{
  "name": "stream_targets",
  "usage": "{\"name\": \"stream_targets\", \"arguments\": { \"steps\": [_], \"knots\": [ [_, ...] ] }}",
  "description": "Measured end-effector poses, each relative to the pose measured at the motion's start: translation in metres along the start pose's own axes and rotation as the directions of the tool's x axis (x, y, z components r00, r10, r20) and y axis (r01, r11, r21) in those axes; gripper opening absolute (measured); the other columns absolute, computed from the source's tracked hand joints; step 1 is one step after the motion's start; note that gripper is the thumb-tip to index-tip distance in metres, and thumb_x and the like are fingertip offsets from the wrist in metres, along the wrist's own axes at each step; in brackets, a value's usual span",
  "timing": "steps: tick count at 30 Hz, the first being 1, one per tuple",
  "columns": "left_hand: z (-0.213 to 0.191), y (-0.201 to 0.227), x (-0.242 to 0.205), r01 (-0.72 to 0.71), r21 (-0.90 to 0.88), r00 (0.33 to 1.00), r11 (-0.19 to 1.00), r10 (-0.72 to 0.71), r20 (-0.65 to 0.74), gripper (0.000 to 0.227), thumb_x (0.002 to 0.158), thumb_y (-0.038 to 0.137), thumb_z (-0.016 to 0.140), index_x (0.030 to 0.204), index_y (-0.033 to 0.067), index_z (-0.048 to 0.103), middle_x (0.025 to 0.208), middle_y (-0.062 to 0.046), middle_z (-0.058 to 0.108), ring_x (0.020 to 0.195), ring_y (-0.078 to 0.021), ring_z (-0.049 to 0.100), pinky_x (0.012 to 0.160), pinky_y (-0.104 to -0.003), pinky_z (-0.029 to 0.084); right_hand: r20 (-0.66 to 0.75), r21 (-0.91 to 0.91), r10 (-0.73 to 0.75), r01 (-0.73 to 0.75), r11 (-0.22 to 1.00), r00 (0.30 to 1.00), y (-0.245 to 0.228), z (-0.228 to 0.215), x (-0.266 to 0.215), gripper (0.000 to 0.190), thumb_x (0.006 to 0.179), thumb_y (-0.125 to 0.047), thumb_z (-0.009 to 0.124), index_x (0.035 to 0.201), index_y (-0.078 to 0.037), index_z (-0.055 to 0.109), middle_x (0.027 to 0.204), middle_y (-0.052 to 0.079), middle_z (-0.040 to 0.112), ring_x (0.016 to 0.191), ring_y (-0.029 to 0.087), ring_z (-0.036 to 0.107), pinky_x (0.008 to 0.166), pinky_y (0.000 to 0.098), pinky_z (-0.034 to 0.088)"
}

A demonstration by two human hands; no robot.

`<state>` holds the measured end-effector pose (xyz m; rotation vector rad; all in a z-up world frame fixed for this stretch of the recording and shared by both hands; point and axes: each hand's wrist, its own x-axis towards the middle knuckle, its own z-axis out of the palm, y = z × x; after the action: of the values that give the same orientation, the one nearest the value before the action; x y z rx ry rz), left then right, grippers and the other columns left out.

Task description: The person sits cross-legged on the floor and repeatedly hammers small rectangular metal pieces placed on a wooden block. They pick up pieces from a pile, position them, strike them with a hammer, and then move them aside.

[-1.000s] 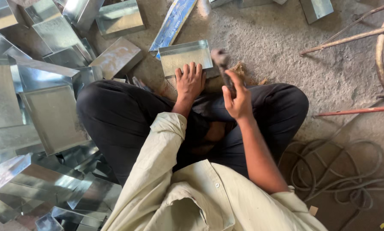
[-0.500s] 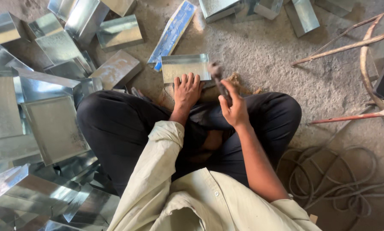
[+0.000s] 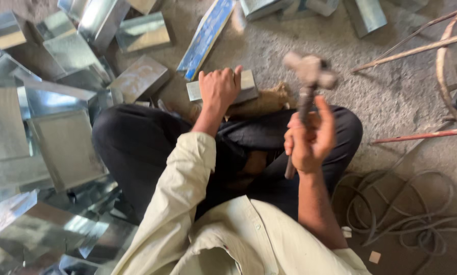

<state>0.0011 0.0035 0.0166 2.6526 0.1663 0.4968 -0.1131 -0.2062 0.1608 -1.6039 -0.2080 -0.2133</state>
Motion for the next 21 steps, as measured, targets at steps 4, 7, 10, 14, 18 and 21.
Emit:
{"name": "stream_targets", "arguments": {
  "steps": [4, 7, 10, 14, 18, 21],
  "knots": [
    [0.001, -0.007, 0.007, -0.021, 0.032, 0.997, 0.999, 0.023, -0.079, 0.053, 0.096, 0.046, 0.061, 0.057, 0.011, 0.067, 0.058, -0.015, 0.064, 0.052, -0.0366, 0.063, 0.056, -0.049, 0.042, -0.018, 0.084, -0.242, 0.242, 0.967, 0.97, 0.001, -0.003, 0.008, 0.059, 0.111, 0.0, 0.053, 0.163, -0.016, 0.029, 0.098, 0.01, 0.062, 0.054, 0.009, 0.053, 0.047, 0.0232, 0.048],
    [0.008, -0.006, -0.002, -0.009, 0.031, 0.999, 0.999, 0.01, -0.047, 0.054, 0.097, 0.046, 0.061, 0.057, 0.0102, 0.067, 0.058, -0.015, 0.064, 0.052, -0.0362, 0.062, 0.054, -0.049, 0.043, 0.01, 0.023, -0.18, 0.18, 0.983, 0.984, 0.034, 0.006, 0.011, 0.056, 0.107, -0.002, 0.054, 0.16, -0.013, 0.038, 0.075, 0.001, 0.055, 0.05, 0.006, 0.049, 0.044, 0.0238, 0.043],
    [0.009, -0.005, -0.004, -0.019, 0.029, 0.999, 0.999, 0.02, -0.041, 0.053, 0.097, 0.045, 0.061, 0.058, 0.0103, 0.068, 0.058, -0.015, 0.064, 0.052, -0.0356, 0.063, 0.054, -0.049, 0.042, 0.207, -0.38, 0.03, 0.052, 0.923, 0.978, 0.055, 0.01, 0.015, 0.053, 0.102, -0.004, 0.06, 0.154, -0.009, 0.049, 0.082, 0.005, 0.066, 0.059, 0.006, 0.059, 0.052, 0.0248, 0.048],
    [0.007, 0.002, 0.004, -0.015, 0.025, 0.998, 1.0, 0.016, -0.059, 0.053, 0.096, 0.045, 0.06, 0.057, 0.0108, 0.069, 0.056, -0.015, 0.064, 0.051, -0.036, 0.062, 0.053, -0.048, 0.042, 0.139, -0.323, 0.197, -0.144, 0.935, 0.971, 0.048, 0.002, 0.03, 0.054, 0.101, -0.007, 0.062, 0.154, -0.008, 0.049, 0.085, 0.005, 0.065, 0.058, 0.005, 0.055, 0.048, 0.0245, 0.045],
    [0.005, 0.004, 0.0, 0.022, 0.033, 0.998, 0.999, -0.024, 0.057, 0.056, 0.098, 0.046, 0.06, 0.057, 0.009, 0.07, 0.056, -0.015, 0.064, 0.05, -0.0356, 0.062, 0.053, -0.048, 0.041, 0.002, -0.07, 0.071, -0.07, 0.995, 0.997, 0.049, 0.005, 0.0, 0.055, 0.104, -0.009, 0.056, 0.158, -0.01, 0.042, 0.087, 0.003, 0.061, 0.056, 0.004, 0.053, 0.045, 0.0239, 0.042],
    [0.004, 0.004, 0.001, 0.029, 0.038, 0.995, 0.999, -0.032, 0.092, 0.056, 0.098, 0.047, 0.059, 0.058, 0.0097, 0.071, 0.056, -0.015, 0.064, 0.051, -0.0357, 0.062, 0.054, -0.048, 0.041, 0.217, -0.376, -0.068, 0.148, 0.915, 0.974, 0.063, 0.011, 0.004, 0.053, 0.107, -0.007, 0.058, 0.158, -0.011, 0.043, 0.081, 0.0, 0.064, 0.059, 0.004, 0.06, 0.051, 0.0223, 0.047]
  ]
}}
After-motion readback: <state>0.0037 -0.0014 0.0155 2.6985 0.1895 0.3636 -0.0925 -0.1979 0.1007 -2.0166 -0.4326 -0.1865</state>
